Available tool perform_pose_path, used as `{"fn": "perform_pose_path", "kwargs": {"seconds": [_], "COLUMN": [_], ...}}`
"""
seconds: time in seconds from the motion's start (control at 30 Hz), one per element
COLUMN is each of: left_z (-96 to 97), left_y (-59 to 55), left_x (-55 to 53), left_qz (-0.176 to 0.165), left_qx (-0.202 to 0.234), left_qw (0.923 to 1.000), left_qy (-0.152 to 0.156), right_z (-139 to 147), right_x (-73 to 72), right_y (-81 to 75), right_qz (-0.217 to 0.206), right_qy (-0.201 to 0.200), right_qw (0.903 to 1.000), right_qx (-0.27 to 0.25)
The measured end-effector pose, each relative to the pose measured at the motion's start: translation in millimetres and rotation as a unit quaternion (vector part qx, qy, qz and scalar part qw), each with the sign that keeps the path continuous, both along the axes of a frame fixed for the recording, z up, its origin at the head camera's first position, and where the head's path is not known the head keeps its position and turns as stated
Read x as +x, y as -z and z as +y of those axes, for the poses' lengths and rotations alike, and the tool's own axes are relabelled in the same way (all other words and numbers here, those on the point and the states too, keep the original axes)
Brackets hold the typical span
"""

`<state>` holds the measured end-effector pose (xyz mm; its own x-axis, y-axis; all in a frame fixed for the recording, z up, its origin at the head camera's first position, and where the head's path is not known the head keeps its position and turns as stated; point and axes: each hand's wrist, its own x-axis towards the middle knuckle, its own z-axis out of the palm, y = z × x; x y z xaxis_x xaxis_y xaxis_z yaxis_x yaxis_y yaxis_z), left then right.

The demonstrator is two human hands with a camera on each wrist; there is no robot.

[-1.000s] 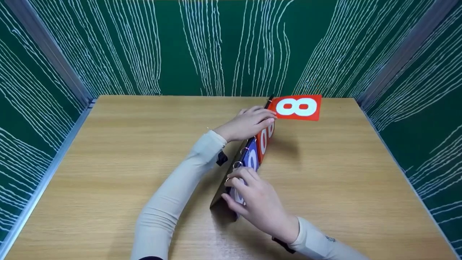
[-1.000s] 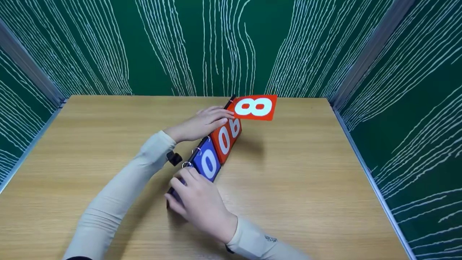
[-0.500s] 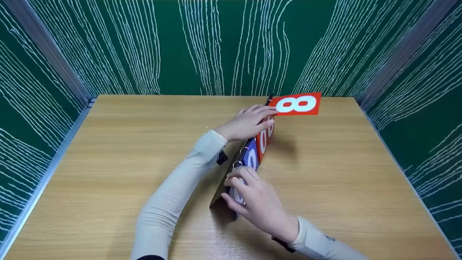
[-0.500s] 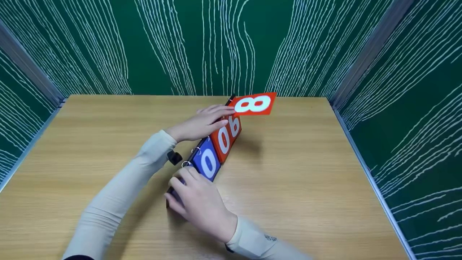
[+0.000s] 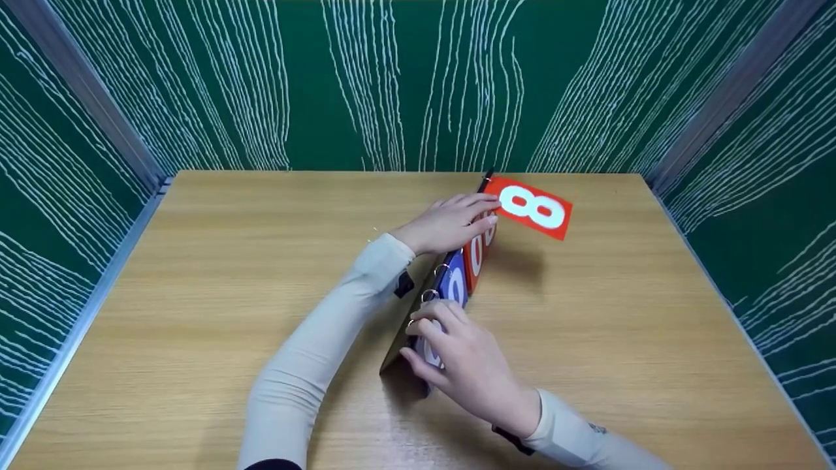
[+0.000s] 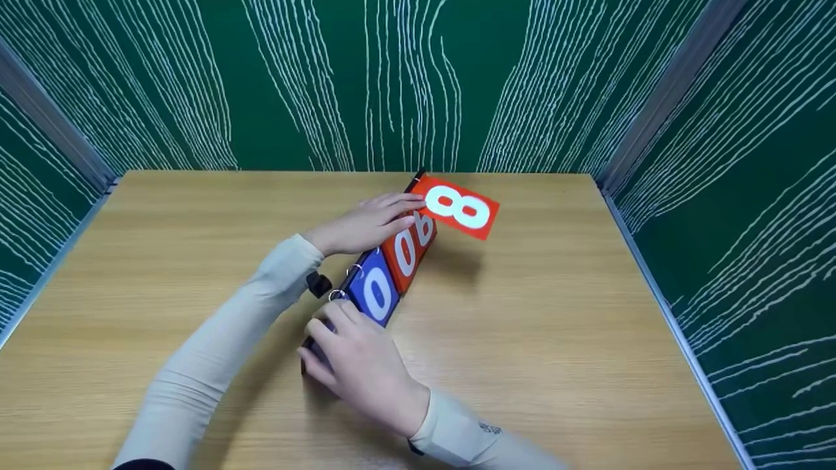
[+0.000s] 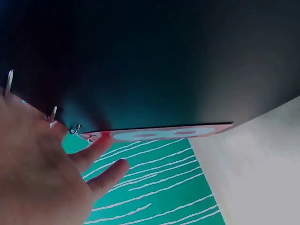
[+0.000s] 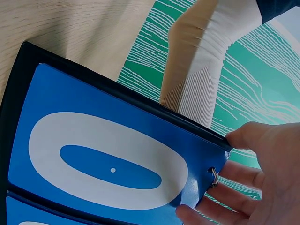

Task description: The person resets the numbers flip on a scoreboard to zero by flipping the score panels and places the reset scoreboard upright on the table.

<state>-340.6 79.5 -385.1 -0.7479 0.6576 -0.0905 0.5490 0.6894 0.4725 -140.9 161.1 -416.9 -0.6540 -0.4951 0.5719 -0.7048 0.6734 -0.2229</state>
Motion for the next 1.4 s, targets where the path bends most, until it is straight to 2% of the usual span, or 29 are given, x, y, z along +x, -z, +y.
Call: {"fn": "perform_pose_path", "kwargs": {"seconds": [0.2,0.5,0.67,0.97,1.2,1.4], "left_z": [3.2,0.3,-3.8,-13.6,-16.1,-19.9], "left_y": [-0.2,1.8,2.3,3.4,5.8,8.8], "left_x": [-1.2,0.6,0.6,1.7,0.4,-1.2], "left_qz": [0.022,-0.002,-0.007,-0.042,-0.016,-0.026], "left_qx": [-0.012,0.002,0.027,0.066,0.057,0.068], "left_qw": [0.9995,1.0,0.9996,0.9967,0.9982,0.9971], "left_qy": [0.017,0.0,-0.005,-0.021,-0.006,-0.019], "right_z": [-0.5,-1.1,-1.0,-0.3,-0.5,-0.7], "right_x": [-0.4,0.2,-0.6,-0.7,0.5,0.6], "right_y": [-0.6,0.6,0.8,1.2,0.7,0.5], "right_qz": [0.011,0.011,0.01,0.004,0.013,0.01], "right_qy": [-0.003,0.0,0.001,0.001,-0.001,0.0], "right_qw": [0.9999,0.9999,0.9999,1.0,0.9999,0.9999], "right_qx": [-0.004,0.003,0.0,0.005,0.001,0.001]}}
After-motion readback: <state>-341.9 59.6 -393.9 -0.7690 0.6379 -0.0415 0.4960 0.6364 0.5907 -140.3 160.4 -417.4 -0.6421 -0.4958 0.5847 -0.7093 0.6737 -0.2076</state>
